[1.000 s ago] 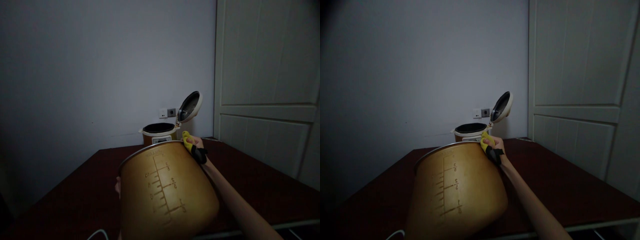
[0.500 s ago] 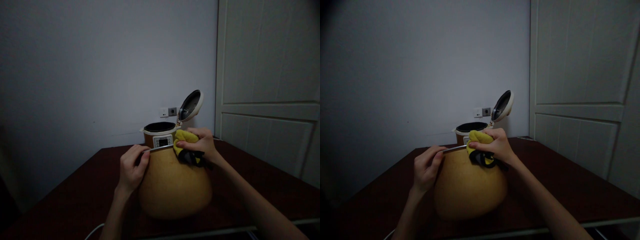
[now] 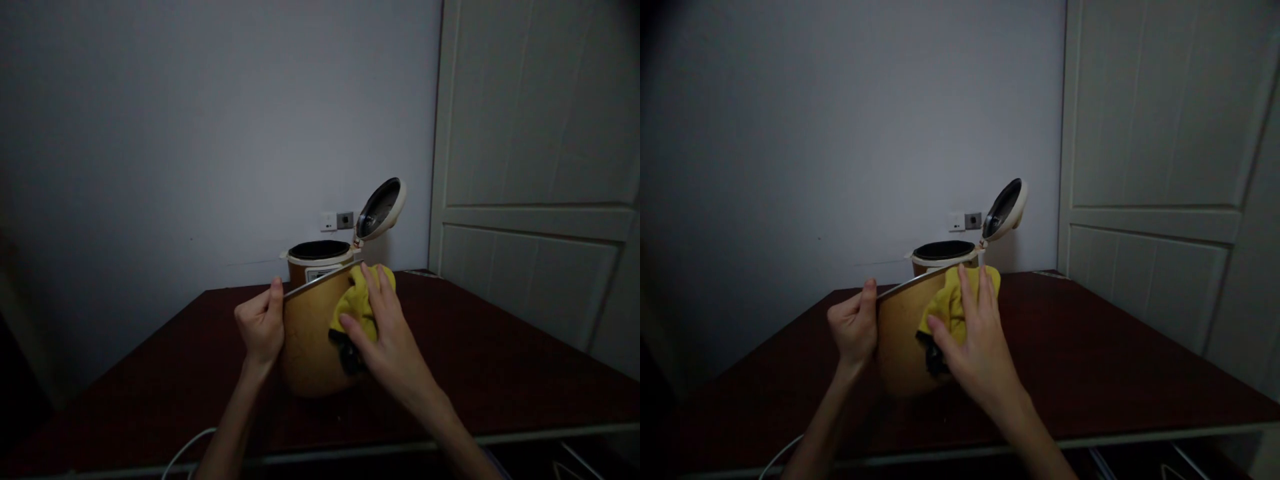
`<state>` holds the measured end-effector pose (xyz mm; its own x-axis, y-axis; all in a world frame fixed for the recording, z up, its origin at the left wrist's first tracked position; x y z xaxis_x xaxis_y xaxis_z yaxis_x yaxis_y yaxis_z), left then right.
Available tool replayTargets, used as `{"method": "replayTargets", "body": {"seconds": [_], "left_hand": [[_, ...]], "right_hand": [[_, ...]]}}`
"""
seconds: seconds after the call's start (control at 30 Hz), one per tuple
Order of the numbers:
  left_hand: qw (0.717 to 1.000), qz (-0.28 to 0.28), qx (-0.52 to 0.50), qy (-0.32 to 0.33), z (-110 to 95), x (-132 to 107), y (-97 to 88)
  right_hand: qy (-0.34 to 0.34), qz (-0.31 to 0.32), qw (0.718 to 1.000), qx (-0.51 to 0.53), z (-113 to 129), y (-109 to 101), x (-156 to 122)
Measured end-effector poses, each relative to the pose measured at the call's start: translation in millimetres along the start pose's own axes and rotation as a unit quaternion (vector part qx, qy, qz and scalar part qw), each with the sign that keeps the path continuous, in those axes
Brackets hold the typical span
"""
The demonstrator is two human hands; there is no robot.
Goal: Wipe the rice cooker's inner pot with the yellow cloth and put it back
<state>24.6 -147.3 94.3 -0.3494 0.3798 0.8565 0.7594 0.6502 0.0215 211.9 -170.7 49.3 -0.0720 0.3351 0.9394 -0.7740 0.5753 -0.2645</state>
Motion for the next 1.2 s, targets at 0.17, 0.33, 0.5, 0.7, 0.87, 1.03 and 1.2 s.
{"method": "replayTargets", "body": {"seconds": [0.17,0.33,0.5,0.7,0.87,1.03,1.2], "left_hand": [[0.997,0.012,0.027,0.065,-6.3,-5.9,1.0],[0.997,0.019,0.017,0.071,-7.7,-11.2,3.2],[0.996,0.006,-0.004,0.089,-1.6,-13.7,-2.4],[0.993,-0.026,-0.019,0.111,2.1,-11.4,-12.1],[0.992,-0.031,-0.002,0.124,-1.9,-11.6,-5.9],[0.990,-0.005,0.004,0.139,-4.5,-13.3,-2.9],[0.988,0.029,-0.011,0.151,-3.9,-6.3,-4.4]], "right_hand": [[-0.100,-0.011,0.987,-0.128,47.8,31.4,-25.9],[-0.158,0.001,0.975,-0.156,52.2,40.4,-29.4],[-0.045,-0.036,0.998,-0.009,-4.0,17.4,-13.8],[0.121,-0.033,0.968,0.219,-49.9,7.8,-8.7],[-0.031,-0.038,0.999,-0.015,9.7,18.3,-28.3],[-0.150,-0.015,0.979,-0.136,38.6,34.6,-37.3],[-0.188,-0.033,0.975,-0.112,14.1,26.2,-30.1]]}}
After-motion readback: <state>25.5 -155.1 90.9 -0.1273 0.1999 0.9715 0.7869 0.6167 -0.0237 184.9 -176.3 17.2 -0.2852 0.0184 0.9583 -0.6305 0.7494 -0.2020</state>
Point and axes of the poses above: each hand's wrist, its own x-axis towards the middle knuckle, its own y-axis out of the palm, z = x × y, the point moved 3 cm from there along x, towards the middle knuckle, and after that the axes turned 12 degrees about -y, right-handed, at the moved point
